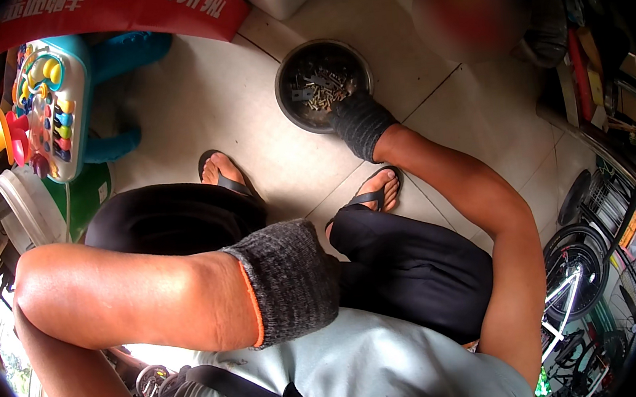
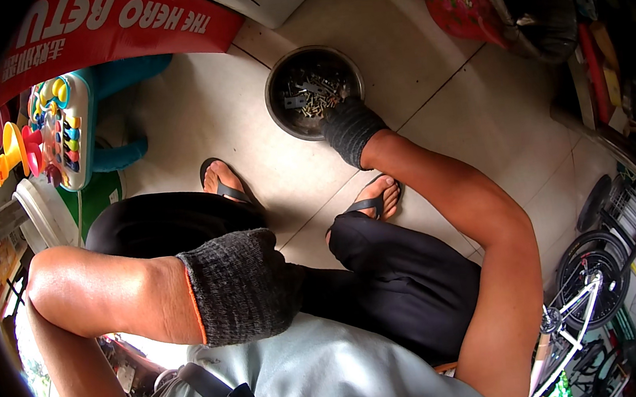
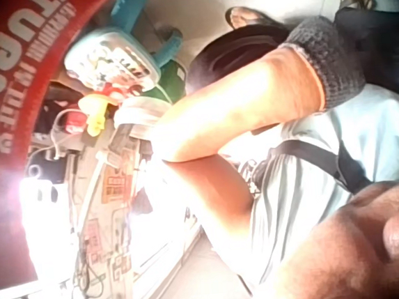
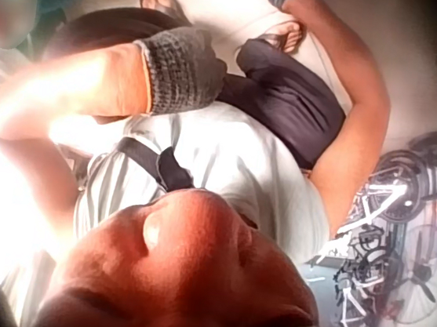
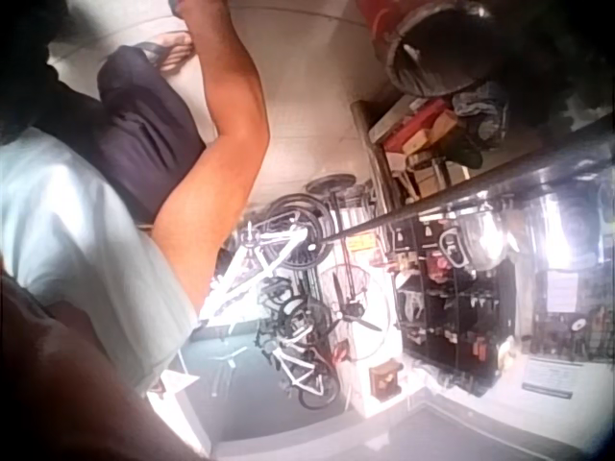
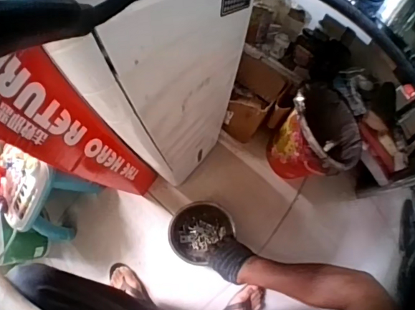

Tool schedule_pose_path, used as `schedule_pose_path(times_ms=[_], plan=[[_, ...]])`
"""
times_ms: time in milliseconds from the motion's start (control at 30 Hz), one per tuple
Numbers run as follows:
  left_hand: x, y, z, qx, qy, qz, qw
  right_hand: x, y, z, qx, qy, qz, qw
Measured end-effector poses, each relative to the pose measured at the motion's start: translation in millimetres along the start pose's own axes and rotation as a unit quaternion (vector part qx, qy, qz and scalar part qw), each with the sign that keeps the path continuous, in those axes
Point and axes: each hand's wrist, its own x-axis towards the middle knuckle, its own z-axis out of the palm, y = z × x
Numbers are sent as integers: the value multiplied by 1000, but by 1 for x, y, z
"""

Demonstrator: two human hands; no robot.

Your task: The person works on a bicycle's rear derailleur and chain, using a screwdriver and pliers to adjust components. They briefly move indoors to sort small parts from a bowl while sitting on a chair, then return to the bicycle to continue the repair.

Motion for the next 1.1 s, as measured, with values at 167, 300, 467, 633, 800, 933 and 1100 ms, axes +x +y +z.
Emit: schedule_pose_path(times_ms=[167, 300, 467, 633, 800, 933, 1100], plan=[[0, 0, -3, 9, -1, -2, 1000, -1, 1, -14, 100, -12, -12, 995], [0, -3, -3, -17, 3, 8, 1000, 4, -2, -30, 262, 9, 28, 965], [-4, -4, -2, -22, 32, 14, 999, 27, 0, -3, 77, 167, 43, 982], [-1, 0, -7, 0, -15, -20, 1000, 33, 3, -17, 94, 174, 115, 973], [-1, -3, 1, -24, -12, -5, 1000, 40, 8, -45, 251, 64, 184, 948], [-5, -4, 6, -34, 32, -9, 999, 39, 14, -39, 255, 113, 183, 943], [-3, -2, 6, -57, -10, -15, 998, 41, 23, -20, 180, 154, 161, 958]])
